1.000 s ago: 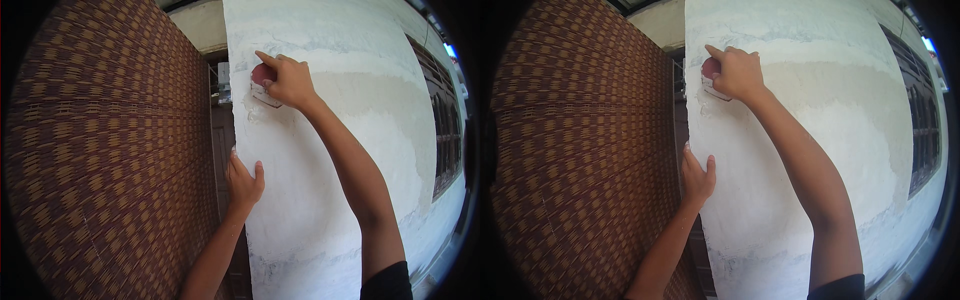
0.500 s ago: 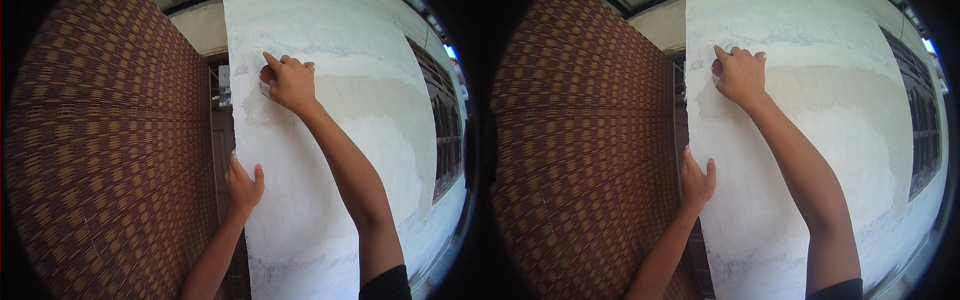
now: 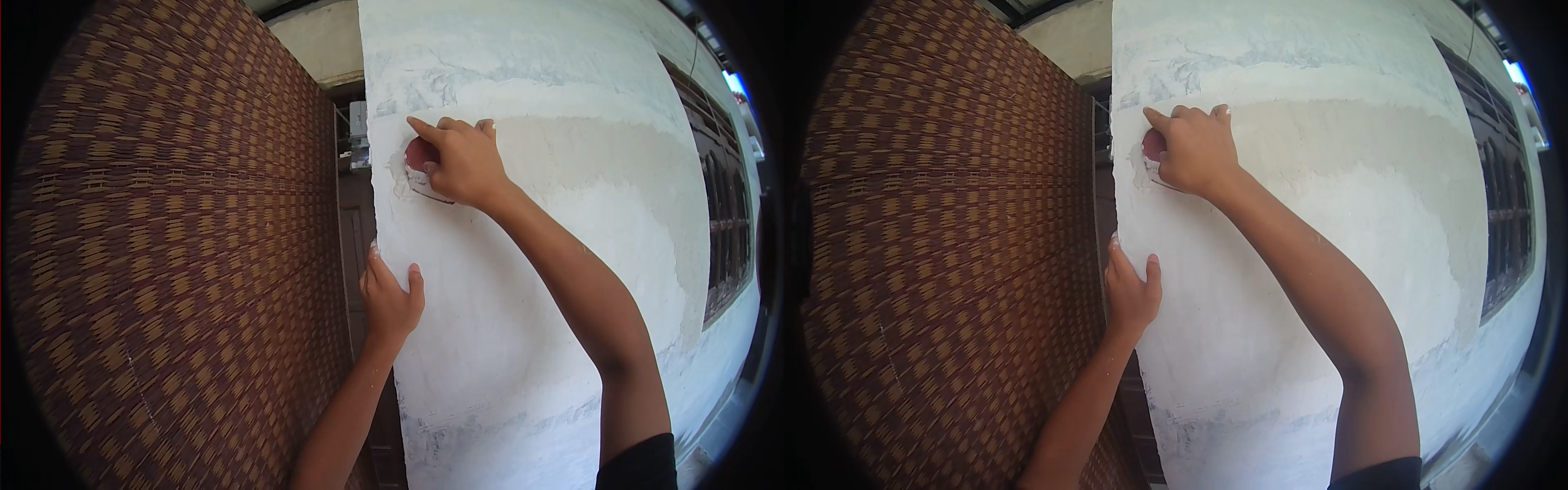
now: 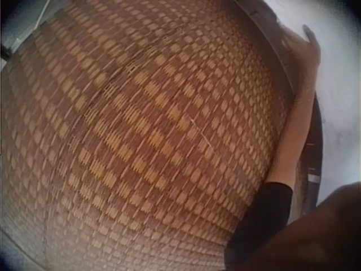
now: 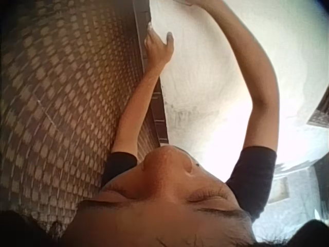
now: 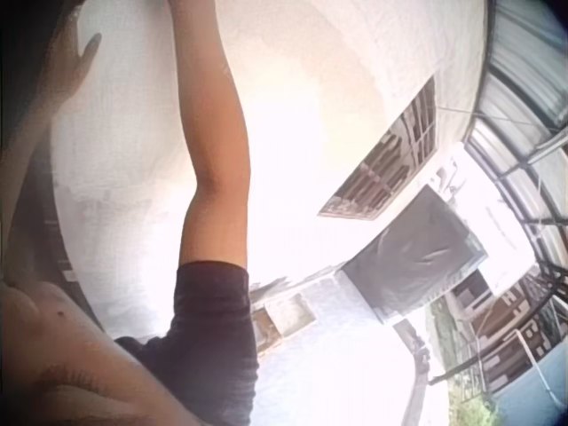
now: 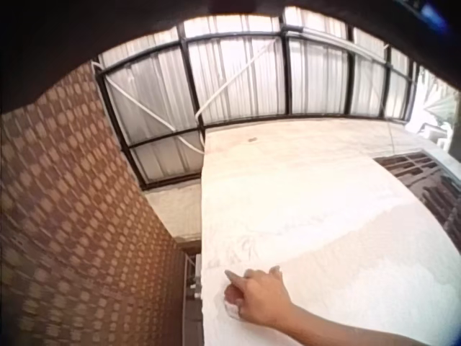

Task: The person applies wall putty from a bucket onto an exterior wall, then smooths it with a putty knife.

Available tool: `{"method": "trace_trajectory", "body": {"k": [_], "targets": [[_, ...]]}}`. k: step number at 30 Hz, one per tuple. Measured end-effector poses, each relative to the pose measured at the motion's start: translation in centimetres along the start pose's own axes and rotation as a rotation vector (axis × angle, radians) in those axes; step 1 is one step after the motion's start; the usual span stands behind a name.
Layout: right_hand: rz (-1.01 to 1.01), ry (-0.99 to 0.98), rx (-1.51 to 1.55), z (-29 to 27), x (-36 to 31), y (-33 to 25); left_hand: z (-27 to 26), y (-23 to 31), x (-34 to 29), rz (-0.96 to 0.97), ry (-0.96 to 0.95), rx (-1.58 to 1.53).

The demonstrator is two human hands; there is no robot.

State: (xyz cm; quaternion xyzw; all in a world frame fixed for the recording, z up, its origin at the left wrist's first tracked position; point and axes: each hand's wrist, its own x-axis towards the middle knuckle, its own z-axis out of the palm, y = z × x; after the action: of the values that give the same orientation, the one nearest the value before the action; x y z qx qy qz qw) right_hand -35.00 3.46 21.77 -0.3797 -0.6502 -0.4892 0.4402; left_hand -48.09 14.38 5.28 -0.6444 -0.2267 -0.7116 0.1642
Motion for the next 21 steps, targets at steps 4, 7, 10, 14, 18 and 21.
{"method": "trace_trajectory", "body": {"k": [4,7,10,14,18,21], "targets": [[0.210,0.232,-0.143,-2.0,0.6,2.1,0.3,0.1,0.0,0.075,0.040,0.051],[0.072,-0.002,0.012,0.3,-0.9,0.7,-0.3,0.1,-0.2,0.055,0.019,0.071],[0.252,0.200,-0.110,-0.6,0.0,2.4,0.0,0.3,0.0,-0.022,-0.019,-0.001],[0.171,0.111,0.180,-0.4,0.3,1.2,-0.1,0.1,-0.1,-0.013,-0.017,0.028],[0.147,0.043,0.028,0.9,0.7,1.1,0.0,0.3,-0.1,0.010,-0.011,0.034],[0.289,0.262,-0.051,-1.9,2.0,2.9,0.4,0.2,-0.2,0.028,0.000,0.045]]}}
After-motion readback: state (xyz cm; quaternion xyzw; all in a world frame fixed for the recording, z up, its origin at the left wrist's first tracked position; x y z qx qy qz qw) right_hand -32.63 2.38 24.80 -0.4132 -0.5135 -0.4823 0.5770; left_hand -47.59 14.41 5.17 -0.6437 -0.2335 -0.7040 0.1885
